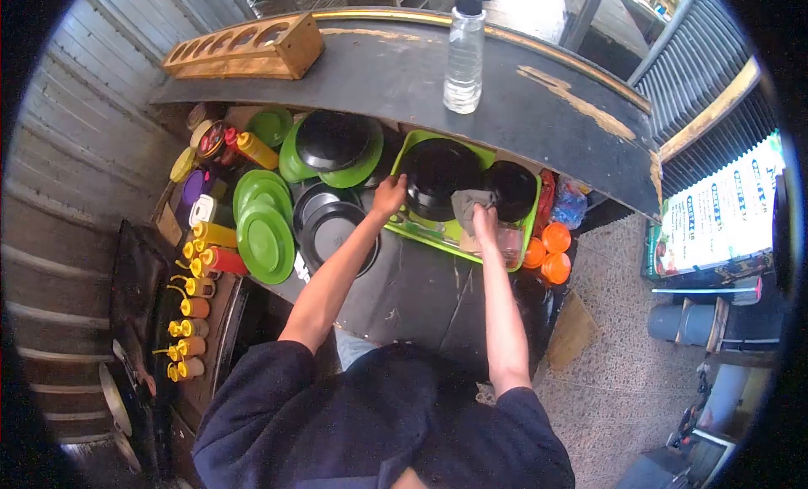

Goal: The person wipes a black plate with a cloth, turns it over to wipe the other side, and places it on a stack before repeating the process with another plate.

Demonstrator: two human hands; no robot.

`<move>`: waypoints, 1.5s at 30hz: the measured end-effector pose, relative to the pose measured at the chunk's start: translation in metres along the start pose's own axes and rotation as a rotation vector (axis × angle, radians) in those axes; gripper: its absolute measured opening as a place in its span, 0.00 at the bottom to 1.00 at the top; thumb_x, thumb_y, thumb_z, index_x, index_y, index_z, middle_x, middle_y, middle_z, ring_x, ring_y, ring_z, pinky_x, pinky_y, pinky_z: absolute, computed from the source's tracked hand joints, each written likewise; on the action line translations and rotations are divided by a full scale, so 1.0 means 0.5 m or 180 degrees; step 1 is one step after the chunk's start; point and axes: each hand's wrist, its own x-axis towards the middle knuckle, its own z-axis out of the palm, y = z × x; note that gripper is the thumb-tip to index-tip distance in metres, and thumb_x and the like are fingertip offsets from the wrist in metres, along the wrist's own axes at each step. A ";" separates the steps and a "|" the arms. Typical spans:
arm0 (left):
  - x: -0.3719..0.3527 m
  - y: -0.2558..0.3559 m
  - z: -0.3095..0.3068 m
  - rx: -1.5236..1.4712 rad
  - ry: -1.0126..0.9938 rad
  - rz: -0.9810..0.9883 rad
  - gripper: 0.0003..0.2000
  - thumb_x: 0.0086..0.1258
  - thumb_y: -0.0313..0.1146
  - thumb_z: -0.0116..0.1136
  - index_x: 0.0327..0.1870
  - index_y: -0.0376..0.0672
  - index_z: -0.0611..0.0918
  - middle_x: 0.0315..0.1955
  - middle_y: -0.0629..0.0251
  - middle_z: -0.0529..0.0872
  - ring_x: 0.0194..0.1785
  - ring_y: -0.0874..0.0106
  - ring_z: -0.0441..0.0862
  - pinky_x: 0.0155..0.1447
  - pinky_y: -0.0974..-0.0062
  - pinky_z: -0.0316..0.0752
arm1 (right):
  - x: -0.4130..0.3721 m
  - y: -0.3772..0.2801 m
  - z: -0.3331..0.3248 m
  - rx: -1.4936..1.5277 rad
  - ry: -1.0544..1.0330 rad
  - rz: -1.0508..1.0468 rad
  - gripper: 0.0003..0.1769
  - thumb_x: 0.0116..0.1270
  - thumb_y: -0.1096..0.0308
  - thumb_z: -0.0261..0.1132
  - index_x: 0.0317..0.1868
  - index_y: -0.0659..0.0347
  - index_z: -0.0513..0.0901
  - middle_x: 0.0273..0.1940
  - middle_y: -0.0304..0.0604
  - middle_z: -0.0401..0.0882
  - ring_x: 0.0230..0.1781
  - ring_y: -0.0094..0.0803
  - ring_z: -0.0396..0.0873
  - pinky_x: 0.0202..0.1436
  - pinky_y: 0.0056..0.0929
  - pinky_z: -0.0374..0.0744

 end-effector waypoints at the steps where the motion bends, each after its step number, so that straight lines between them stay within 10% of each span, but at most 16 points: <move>1: -0.011 0.004 -0.013 0.0122 0.0011 0.0219 0.29 0.87 0.52 0.53 0.74 0.35 0.78 0.57 0.57 0.89 0.56 0.66 0.86 0.58 0.63 0.84 | 0.007 0.006 -0.003 -0.0522 0.0168 0.0161 0.20 0.71 0.67 0.58 0.56 0.66 0.90 0.53 0.50 0.93 0.59 0.42 0.88 0.68 0.40 0.80; 7: -0.162 0.027 -0.202 -0.0226 0.0551 0.0774 0.19 0.84 0.39 0.61 0.65 0.34 0.84 0.53 0.58 0.93 0.56 0.70 0.89 0.62 0.71 0.81 | -0.040 0.028 0.037 0.1681 -0.0022 -0.0109 0.18 0.77 0.69 0.55 0.58 0.63 0.87 0.55 0.39 0.89 0.56 0.33 0.85 0.68 0.36 0.79; 10: -0.193 -0.096 -0.303 0.0452 0.1134 0.0762 0.22 0.77 0.43 0.65 0.65 0.38 0.86 0.57 0.43 0.91 0.63 0.51 0.89 0.69 0.61 0.80 | -0.087 0.113 0.086 0.2459 -0.1077 0.0800 0.19 0.81 0.67 0.53 0.60 0.62 0.87 0.59 0.40 0.88 0.61 0.32 0.83 0.71 0.36 0.78; 12: -0.234 -0.142 -0.342 0.0938 0.1407 0.0353 0.27 0.72 0.46 0.69 0.65 0.35 0.85 0.59 0.39 0.88 0.64 0.46 0.86 0.71 0.56 0.79 | -0.217 -0.043 0.140 0.1548 -0.1447 0.0846 0.25 0.77 0.70 0.49 0.66 0.68 0.84 0.67 0.43 0.86 0.69 0.35 0.81 0.77 0.37 0.74; 15: -0.258 -0.202 -0.365 0.1524 0.1644 0.0295 0.31 0.70 0.48 0.70 0.66 0.30 0.83 0.62 0.35 0.85 0.65 0.43 0.84 0.72 0.53 0.77 | -0.220 0.179 0.266 0.0746 -0.1652 0.0437 0.23 0.72 0.62 0.56 0.56 0.69 0.88 0.56 0.52 0.91 0.61 0.38 0.86 0.66 0.39 0.79; 24: -0.255 -0.224 -0.375 0.1918 0.1390 -0.0446 0.43 0.64 0.62 0.72 0.68 0.30 0.83 0.63 0.35 0.84 0.66 0.43 0.83 0.73 0.54 0.77 | -0.305 0.077 0.313 -0.0622 -0.1813 0.0781 0.22 0.72 0.61 0.58 0.55 0.67 0.88 0.53 0.57 0.92 0.59 0.45 0.87 0.65 0.44 0.80; 37: -0.269 -0.213 -0.405 0.1365 0.1265 -0.0321 0.35 0.64 0.57 0.74 0.60 0.32 0.88 0.57 0.38 0.89 0.63 0.47 0.87 0.71 0.57 0.79 | -0.330 0.076 0.293 0.0510 -0.1466 0.0475 0.24 0.72 0.66 0.55 0.60 0.69 0.88 0.57 0.49 0.91 0.60 0.35 0.86 0.65 0.36 0.80; 40: -0.352 -0.175 -0.371 0.0823 0.1371 -0.0075 0.32 0.67 0.54 0.74 0.58 0.31 0.89 0.52 0.40 0.91 0.60 0.51 0.89 0.70 0.59 0.80 | -0.339 0.088 0.212 0.1027 -0.1648 0.0568 0.31 0.72 0.72 0.50 0.74 0.73 0.77 0.72 0.52 0.81 0.69 0.36 0.82 0.76 0.34 0.76; 45: -0.487 -0.201 -0.230 0.0463 0.0704 -0.0044 0.28 0.74 0.50 0.71 0.62 0.31 0.88 0.50 0.50 0.94 0.54 0.64 0.91 0.61 0.67 0.83 | -0.405 0.121 -0.002 0.1342 -0.1286 0.0875 0.30 0.72 0.75 0.48 0.71 0.73 0.81 0.68 0.51 0.85 0.66 0.35 0.84 0.74 0.31 0.77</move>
